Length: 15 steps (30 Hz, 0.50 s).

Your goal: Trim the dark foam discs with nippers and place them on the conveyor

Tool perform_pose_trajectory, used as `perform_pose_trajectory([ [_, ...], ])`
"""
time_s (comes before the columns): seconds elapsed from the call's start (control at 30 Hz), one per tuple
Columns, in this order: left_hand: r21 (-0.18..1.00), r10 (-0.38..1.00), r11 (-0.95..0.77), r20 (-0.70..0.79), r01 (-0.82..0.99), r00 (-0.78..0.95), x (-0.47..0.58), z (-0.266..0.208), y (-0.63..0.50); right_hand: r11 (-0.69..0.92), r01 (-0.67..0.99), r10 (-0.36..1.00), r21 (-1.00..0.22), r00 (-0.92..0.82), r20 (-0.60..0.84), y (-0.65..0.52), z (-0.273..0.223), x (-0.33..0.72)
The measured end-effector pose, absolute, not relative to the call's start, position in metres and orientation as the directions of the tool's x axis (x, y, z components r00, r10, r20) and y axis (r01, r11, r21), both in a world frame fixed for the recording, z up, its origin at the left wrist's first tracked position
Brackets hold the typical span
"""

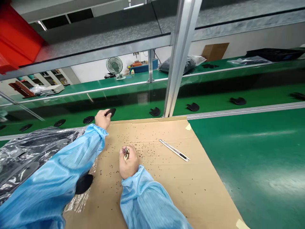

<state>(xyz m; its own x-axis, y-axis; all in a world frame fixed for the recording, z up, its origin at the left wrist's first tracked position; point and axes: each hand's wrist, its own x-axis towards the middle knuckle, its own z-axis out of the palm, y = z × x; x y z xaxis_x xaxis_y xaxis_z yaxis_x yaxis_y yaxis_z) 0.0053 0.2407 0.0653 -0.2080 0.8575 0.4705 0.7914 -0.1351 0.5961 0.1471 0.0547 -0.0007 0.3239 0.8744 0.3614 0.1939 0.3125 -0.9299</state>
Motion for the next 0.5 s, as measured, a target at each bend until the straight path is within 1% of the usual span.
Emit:
perform_pose_trajectory([
  [0.07, 0.517, 0.901, -0.124, 0.416, 0.847, -0.122, 0.021, 0.062, 0.259, 0.305, 0.181, 0.873, -0.935, 0.339, 0.351, 0.055, -0.001, 0.146],
  [0.17, 0.476, 0.955, -0.141, 0.296, 0.868, -0.006, 0.060, 0.048, 0.276, 0.287, 0.152, 0.862, -0.946, 0.390, 0.325, 0.054, 0.001, 0.145],
  [0.3, 0.494, 0.973, -0.195, 0.210, 0.847, 0.101, 0.121, 0.031, 0.302, 0.252, 0.069, 0.841, -0.965, 0.477, 0.254, 0.054, 0.004, 0.144],
  [0.5, 0.516, 0.989, -0.149, 0.093, 0.843, 0.117, 0.193, 0.020, 0.340, 0.202, -0.061, 0.823, -0.977, 0.552, 0.136, 0.055, 0.009, 0.145],
])
